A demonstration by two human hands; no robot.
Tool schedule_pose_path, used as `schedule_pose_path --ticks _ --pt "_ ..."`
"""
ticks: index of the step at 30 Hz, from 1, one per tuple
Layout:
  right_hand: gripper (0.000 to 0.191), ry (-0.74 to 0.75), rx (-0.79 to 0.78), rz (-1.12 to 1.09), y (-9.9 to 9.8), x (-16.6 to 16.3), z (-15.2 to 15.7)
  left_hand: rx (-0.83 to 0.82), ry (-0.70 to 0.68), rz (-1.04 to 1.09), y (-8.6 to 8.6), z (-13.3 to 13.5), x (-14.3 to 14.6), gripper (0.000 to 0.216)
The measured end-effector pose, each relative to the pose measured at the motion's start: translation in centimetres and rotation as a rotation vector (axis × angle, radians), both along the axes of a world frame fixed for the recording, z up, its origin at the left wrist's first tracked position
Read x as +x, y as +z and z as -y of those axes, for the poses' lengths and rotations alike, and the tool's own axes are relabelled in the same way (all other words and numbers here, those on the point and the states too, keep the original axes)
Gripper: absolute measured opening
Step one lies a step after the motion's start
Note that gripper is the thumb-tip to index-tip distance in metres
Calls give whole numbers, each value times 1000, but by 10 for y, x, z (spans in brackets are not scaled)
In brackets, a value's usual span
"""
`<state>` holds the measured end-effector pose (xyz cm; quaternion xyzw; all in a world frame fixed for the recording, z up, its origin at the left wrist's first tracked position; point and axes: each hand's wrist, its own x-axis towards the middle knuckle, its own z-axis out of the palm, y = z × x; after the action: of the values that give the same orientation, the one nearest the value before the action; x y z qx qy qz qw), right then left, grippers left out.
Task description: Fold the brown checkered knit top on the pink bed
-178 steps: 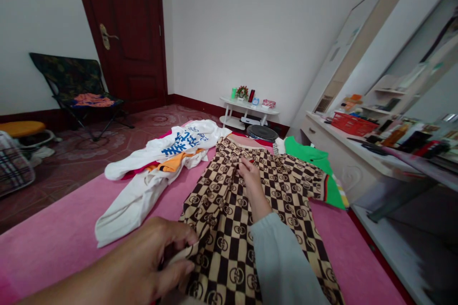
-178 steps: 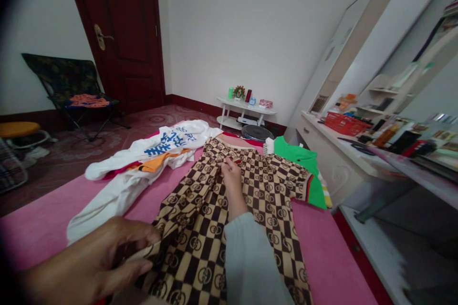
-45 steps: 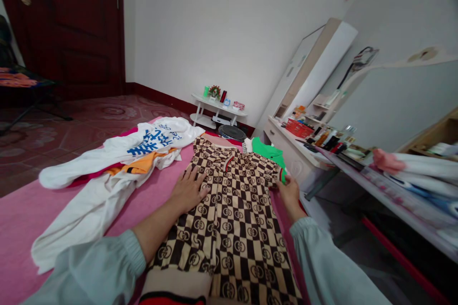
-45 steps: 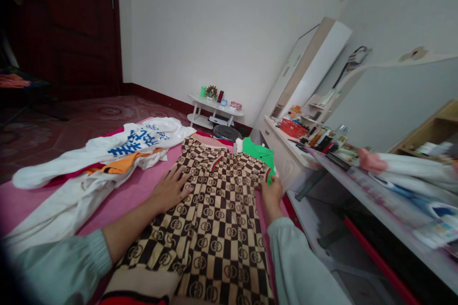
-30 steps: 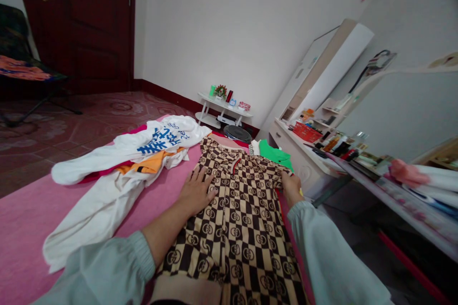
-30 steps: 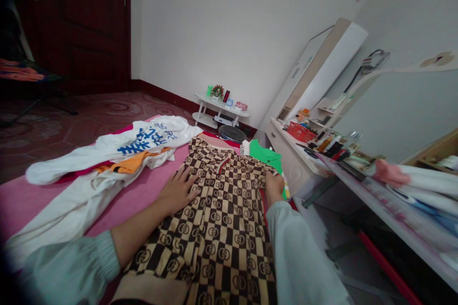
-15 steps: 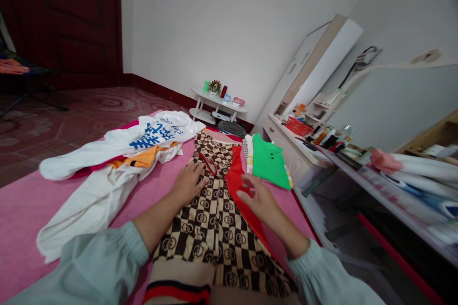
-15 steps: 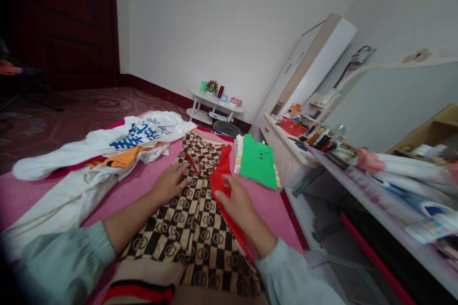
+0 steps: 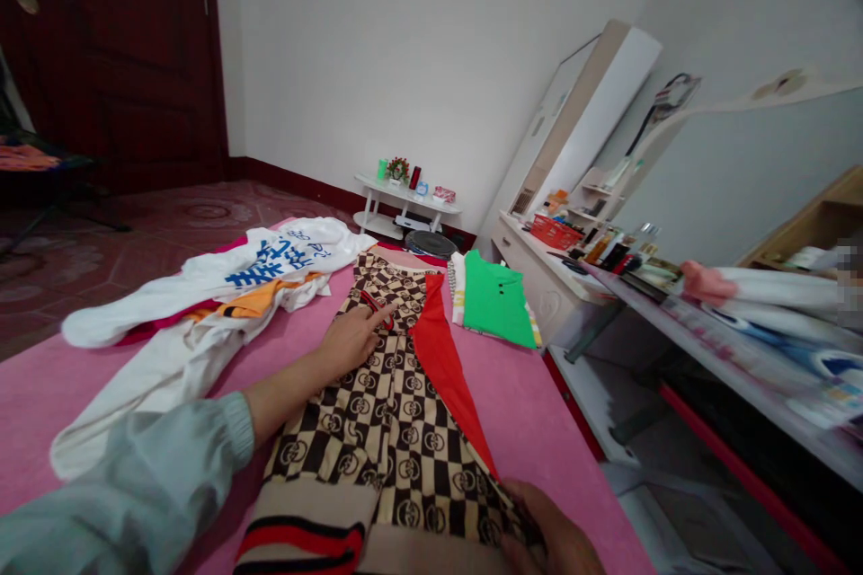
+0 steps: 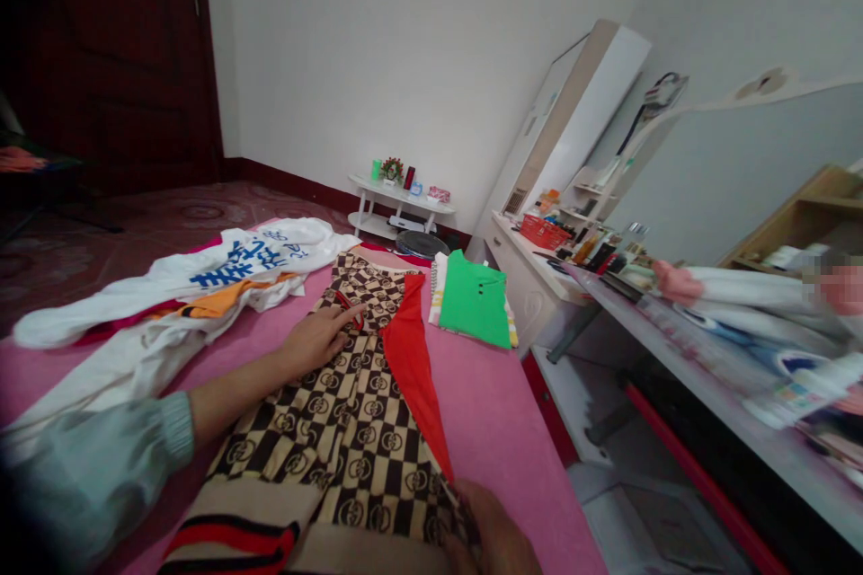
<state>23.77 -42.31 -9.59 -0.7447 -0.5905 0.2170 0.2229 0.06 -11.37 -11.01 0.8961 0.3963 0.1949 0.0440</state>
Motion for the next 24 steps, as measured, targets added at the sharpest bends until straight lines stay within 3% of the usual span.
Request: schedule_pose_path --ticks 3,8,12,17,20,24 --pt "33 4 -17 -17 15 -16 -6 -90 8 -57 14 -10 14 60" --pt "21 7 1 -150 29 -36 -21 -203 13 -11 22 -30 33 19" --pt "19 21 6 -346 41 -46 -30 -253 4 119 29 -48 41 19" --pt "24 62 16 -611 62 -77 -49 -220 -2 299 54 -74 44 19" --pt "31 119 10 -640 55 -102 -62 -220 25 372 61 -80 41 21" --pt "29 296 -157 -434 27 -121 -76 -285 100 455 40 -77 29 22"
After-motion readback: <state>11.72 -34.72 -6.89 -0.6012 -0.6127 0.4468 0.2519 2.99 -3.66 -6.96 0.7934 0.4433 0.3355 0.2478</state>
